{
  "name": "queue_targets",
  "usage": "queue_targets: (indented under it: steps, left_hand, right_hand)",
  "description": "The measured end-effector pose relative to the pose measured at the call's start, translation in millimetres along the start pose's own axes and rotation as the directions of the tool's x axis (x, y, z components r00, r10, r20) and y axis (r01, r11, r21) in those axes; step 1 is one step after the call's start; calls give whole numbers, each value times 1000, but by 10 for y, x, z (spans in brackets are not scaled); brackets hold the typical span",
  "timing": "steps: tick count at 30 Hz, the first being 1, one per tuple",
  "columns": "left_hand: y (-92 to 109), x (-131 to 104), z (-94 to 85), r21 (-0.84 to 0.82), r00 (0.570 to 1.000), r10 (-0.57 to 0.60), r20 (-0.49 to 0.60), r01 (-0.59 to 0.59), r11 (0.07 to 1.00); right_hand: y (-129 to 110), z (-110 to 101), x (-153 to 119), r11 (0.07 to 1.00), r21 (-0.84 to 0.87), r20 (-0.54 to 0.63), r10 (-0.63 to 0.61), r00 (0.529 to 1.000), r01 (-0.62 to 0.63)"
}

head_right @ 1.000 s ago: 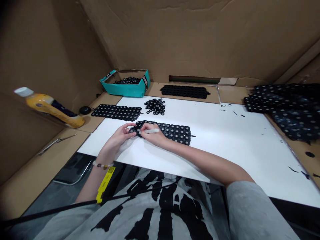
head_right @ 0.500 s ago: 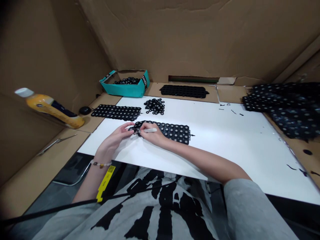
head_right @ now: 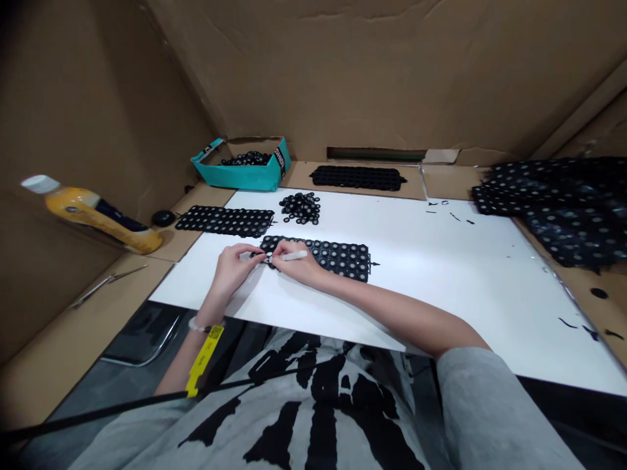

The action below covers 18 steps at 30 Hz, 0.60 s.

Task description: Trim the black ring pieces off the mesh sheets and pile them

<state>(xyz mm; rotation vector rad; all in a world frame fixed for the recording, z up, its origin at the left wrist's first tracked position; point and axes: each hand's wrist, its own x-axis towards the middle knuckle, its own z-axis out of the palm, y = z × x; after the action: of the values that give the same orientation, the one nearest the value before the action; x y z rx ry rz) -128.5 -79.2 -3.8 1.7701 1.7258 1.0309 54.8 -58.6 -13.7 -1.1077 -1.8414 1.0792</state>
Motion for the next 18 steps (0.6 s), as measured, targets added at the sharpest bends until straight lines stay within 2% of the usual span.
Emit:
queue_targets:
  steps: [2, 4, 5, 6, 7, 8, 10, 12, 13, 15, 16, 18]
  left_hand:
    - [-31, 21, -68, -46, 999, -28, -45, 26, 999]
    - [-112, 72, -209, -127, 973, -107, -206, 82, 988]
    - [-167, 111, -305, -171, 935, -150, -321, 98, 980]
    - [-227, 160, -411, -206, 877, -176, -447, 91, 974]
    - [-285, 216, -518, -243, 828, -193, -526, 71, 967]
    - [-336, 278, -612, -273, 811, -204, -548, 57, 960]
    - [-400, 412, -727, -270, 846, -161, -509, 21, 963]
    - [-403, 551, -716, -167, 917, -41, -397, -28, 986]
    - [-384, 619, -668, -72, 945, 41, -325, -68, 995]
    - [-322, 749, -523, 162, 970, 183, -158, -157, 974]
    - [-287, 809, -444, 277, 973, 219, -70, -192, 941]
    - [-226, 917, -306, 448, 973, 217, 76, -228, 864]
  right_hand:
    - [19, 8, 7, 1000, 11, -4, -3, 1000, 3]
    - [39, 16, 11, 1000, 23, -8, -12, 1000, 12]
    - [47, 18, 11, 999, 29, -8, -19, 1000, 19]
    - [52, 18, 10, 999, 36, -8, -30, 1000, 30]
    - [55, 16, 8, 998, 43, -8, -42, 999, 42]
    - [56, 12, 6, 998, 52, -5, -47, 999, 47]
    - [51, 0, 4, 995, 95, 18, -18, 1000, 17]
    - [43, -14, 7, 981, 186, 57, 51, 997, -61]
    - [38, -21, 10, 965, 241, 78, 85, 993, -102]
    - [31, -32, 21, 930, 333, 100, 128, 987, -154]
    - [28, -36, 27, 918, 360, 103, 138, 985, -167]
    - [28, -41, 39, 904, 386, 112, 149, 982, -181]
